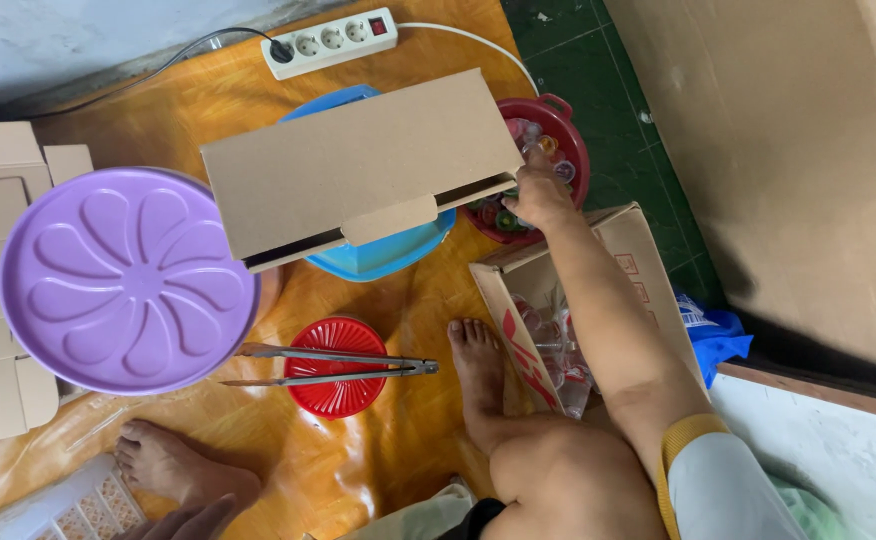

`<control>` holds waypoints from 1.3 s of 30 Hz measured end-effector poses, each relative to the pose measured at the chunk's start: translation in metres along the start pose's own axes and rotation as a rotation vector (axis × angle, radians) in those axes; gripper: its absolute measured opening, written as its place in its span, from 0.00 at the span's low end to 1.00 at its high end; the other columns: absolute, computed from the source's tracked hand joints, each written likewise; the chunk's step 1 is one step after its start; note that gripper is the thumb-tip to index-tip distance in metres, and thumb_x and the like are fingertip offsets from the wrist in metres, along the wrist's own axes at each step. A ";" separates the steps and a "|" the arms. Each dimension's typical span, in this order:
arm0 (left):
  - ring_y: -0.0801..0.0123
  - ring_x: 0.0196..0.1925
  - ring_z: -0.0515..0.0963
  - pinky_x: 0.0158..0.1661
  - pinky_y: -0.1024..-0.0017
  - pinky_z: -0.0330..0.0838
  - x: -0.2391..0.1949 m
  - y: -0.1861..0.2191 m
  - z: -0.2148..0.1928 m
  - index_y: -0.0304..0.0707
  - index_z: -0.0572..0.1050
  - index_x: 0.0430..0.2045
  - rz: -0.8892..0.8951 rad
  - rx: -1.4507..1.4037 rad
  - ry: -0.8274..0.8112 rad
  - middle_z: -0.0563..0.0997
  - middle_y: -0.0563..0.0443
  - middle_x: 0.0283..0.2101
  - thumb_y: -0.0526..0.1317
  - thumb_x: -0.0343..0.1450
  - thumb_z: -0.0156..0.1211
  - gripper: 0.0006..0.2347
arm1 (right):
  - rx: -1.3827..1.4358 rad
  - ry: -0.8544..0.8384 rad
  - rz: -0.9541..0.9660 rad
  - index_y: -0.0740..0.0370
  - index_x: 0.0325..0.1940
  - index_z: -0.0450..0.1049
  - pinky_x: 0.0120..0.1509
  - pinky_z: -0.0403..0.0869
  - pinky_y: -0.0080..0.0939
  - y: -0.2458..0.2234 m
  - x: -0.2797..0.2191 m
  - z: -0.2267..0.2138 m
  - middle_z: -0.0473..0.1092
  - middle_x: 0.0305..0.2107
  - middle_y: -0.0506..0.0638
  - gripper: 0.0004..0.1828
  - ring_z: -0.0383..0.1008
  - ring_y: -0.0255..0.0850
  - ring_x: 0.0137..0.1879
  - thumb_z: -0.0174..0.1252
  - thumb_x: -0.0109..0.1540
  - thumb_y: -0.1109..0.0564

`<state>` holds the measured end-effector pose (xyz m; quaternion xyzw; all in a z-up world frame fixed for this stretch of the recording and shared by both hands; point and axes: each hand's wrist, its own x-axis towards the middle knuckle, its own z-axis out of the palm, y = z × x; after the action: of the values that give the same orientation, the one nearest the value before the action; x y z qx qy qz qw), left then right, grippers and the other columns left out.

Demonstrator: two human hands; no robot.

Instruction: Folding cardboard sheets into boxes and packing small plastic containers into them.

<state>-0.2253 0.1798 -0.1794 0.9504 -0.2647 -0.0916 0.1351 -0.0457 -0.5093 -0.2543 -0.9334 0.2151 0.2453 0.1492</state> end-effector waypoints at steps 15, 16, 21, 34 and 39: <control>0.74 0.39 0.90 0.41 0.67 0.84 0.085 0.084 -0.116 0.60 0.77 0.43 0.034 -0.001 -0.163 0.89 0.68 0.36 0.54 0.60 0.59 0.18 | 0.129 0.288 -0.100 0.68 0.68 0.62 0.60 0.73 0.54 0.011 0.000 0.029 0.67 0.54 0.68 0.36 0.73 0.63 0.54 0.63 0.55 0.66; 0.74 0.39 0.90 0.41 0.67 0.84 0.087 0.086 -0.123 0.60 0.77 0.43 0.030 -0.002 -0.165 0.89 0.68 0.36 0.54 0.60 0.59 0.18 | 0.128 0.283 -0.102 0.68 0.68 0.62 0.60 0.73 0.54 0.013 0.001 0.033 0.67 0.54 0.68 0.36 0.73 0.63 0.54 0.63 0.55 0.66; 0.75 0.43 0.90 0.44 0.67 0.84 0.093 0.088 -0.128 0.58 0.77 0.44 0.044 -0.063 -0.221 0.89 0.72 0.41 0.51 0.61 0.58 0.18 | 0.149 0.370 -0.135 0.70 0.66 0.63 0.60 0.72 0.57 0.003 -0.009 0.024 0.66 0.59 0.70 0.34 0.72 0.67 0.55 0.61 0.56 0.68; 0.75 0.41 0.90 0.44 0.68 0.84 0.086 0.081 -0.117 0.61 0.77 0.44 0.011 -0.055 -0.194 0.90 0.70 0.36 0.54 0.62 0.57 0.17 | 1.686 0.145 0.261 0.63 0.47 0.74 0.31 0.71 0.27 0.046 0.004 0.005 0.76 0.35 0.55 0.09 0.75 0.37 0.35 0.55 0.64 0.58; 0.77 0.44 0.90 0.46 0.68 0.84 0.090 0.083 -0.122 0.60 0.78 0.43 0.017 -0.076 -0.235 0.90 0.73 0.40 0.53 0.61 0.58 0.17 | 1.952 0.002 0.178 0.58 0.46 0.74 0.22 0.56 0.30 0.051 0.008 0.005 0.76 0.35 0.49 0.14 0.75 0.38 0.35 0.50 0.59 0.55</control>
<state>-0.1597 0.0892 -0.0480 0.9251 -0.2830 -0.2111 0.1400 -0.0659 -0.5540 -0.2711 -0.3806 0.3933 -0.0308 0.8364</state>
